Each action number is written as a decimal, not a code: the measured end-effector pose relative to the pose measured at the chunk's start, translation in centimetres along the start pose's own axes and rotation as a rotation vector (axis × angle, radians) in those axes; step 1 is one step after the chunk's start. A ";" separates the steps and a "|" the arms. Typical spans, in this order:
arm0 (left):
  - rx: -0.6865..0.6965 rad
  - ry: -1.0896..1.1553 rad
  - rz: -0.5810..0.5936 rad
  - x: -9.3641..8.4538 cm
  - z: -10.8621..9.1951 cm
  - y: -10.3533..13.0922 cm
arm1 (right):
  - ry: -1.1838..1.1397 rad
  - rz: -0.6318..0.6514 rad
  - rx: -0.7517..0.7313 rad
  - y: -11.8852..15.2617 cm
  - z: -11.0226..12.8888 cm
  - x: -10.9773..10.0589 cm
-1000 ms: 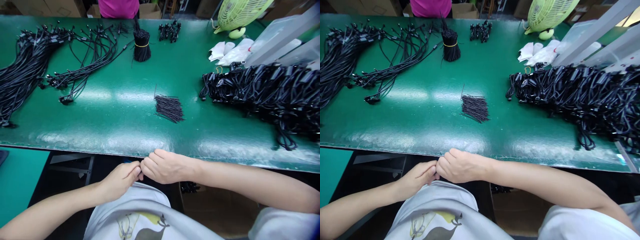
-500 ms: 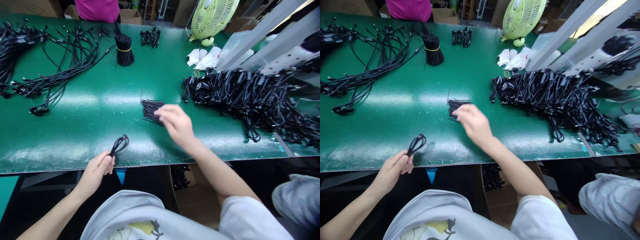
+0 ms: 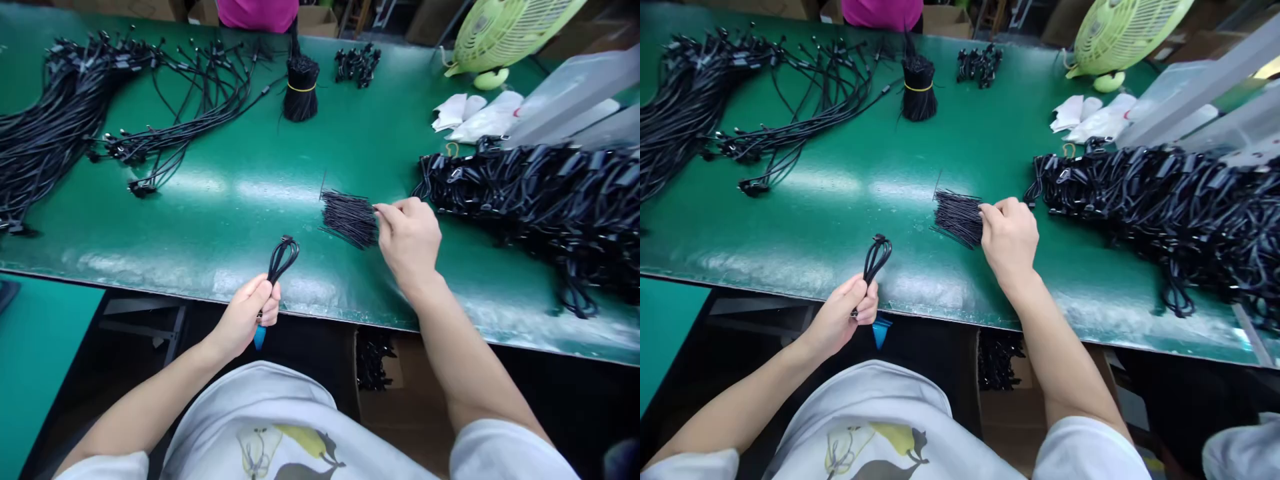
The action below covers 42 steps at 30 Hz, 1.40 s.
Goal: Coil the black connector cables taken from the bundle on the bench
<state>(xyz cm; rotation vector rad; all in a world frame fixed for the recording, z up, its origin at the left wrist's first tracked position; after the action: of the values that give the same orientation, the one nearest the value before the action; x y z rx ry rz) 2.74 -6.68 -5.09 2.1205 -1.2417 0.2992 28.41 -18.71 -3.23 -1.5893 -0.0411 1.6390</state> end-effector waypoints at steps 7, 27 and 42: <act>0.044 0.024 0.093 0.5 0.8 0.4 | -0.831 0.374 -0.050 6.4 12.5 -0.5; -0.146 -0.211 0.163 -1.4 -1.4 3.2 | 0.380 0.127 -1.427 4.6 19.0 -6.2; 0.343 -0.456 -0.105 -0.4 -3.8 3.7 | -0.102 0.066 -0.763 2.8 19.6 -4.1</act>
<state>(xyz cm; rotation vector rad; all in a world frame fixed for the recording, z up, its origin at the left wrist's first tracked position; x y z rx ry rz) -0.15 -5.27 -0.85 2.6430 -1.3990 -0.0281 9.86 -12.91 2.46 -2.0633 -0.7510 1.8713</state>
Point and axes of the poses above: each hand's wrist, its own y-axis away from the middle knuckle, its own x-axis out of the palm, z = x × y, the point moved 3 cm from there along -y, towards the middle knuckle, and after that the axes turned 1 degree about -x, right-handed, at the moved point
